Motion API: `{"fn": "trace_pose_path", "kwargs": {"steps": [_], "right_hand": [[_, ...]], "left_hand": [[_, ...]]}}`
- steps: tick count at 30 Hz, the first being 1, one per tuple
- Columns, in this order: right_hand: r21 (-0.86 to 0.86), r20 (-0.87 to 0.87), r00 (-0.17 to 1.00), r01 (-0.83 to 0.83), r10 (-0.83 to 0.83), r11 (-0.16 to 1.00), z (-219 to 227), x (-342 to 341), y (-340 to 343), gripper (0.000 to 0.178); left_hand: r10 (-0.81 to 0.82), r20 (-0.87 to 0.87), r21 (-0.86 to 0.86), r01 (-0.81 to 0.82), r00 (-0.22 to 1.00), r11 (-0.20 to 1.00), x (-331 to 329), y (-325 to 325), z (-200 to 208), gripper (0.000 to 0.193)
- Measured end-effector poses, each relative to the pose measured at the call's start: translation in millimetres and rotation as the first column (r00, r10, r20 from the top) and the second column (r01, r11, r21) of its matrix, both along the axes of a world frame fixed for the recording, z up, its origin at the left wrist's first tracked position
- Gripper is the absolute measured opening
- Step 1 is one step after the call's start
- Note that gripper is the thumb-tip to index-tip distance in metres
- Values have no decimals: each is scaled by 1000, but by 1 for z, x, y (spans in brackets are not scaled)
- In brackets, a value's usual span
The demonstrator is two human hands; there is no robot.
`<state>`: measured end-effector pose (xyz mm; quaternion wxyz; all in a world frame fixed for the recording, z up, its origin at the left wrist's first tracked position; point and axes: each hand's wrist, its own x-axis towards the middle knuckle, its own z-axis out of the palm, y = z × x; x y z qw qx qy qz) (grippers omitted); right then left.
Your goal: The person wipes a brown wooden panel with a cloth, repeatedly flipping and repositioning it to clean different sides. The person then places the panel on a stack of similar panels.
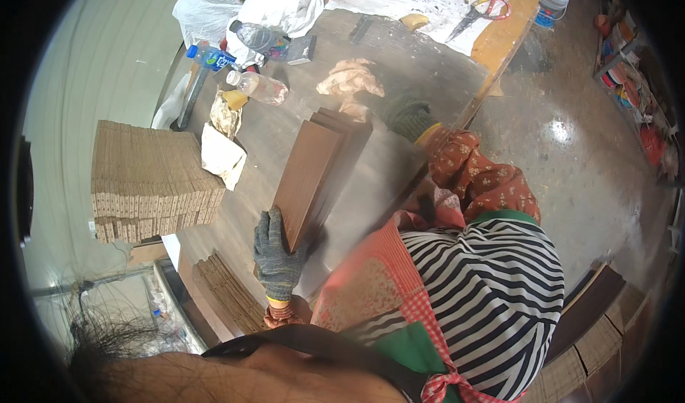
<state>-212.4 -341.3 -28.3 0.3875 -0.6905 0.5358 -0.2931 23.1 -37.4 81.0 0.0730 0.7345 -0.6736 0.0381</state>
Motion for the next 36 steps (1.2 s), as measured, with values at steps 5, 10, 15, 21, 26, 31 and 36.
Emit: {"fn": "trace_pose_path", "kwargs": {"steps": [5, 10, 15, 21, 26, 31, 36], "right_hand": [[-523, -204, 931, -365, 303, 770, 20, -13, -6, 70], [-352, -377, 881, -423, 286, 835, 40, -41, -34, 64], [-366, -536, 845, -237, 4, 900, 30, -88, -115, 66], [-141, -698, 715, -191, 39, 971, 9, -96, -171, 75], [-271, -670, 741, -196, -39, 943, 6, -80, -175, 59], [-550, -206, 975, -181, 78, 815, 53, -60, -117, 44], [-781, 92, 711, -383, 697, 493, 90, -27, -20, 46]], "left_hand": [[-48, -86, 114, 57, 995, 992, 19, 2, 10, 76], [-26, -167, 239, 66, 986, 969, 28, 3, 16, 82], [-7, -147, 225, 40, 989, 973, 19, 1, 16, 88], [35, -56, 175, -25, 998, 984, -3, -2, 17, 85], [44, -119, 140, -27, 992, 990, -13, -8, 19, 88], [59, -156, 157, -34, 986, 987, -8, -10, 19, 88], [58, -196, 175, -23, 979, 984, 0, -9, 16, 87]]}}
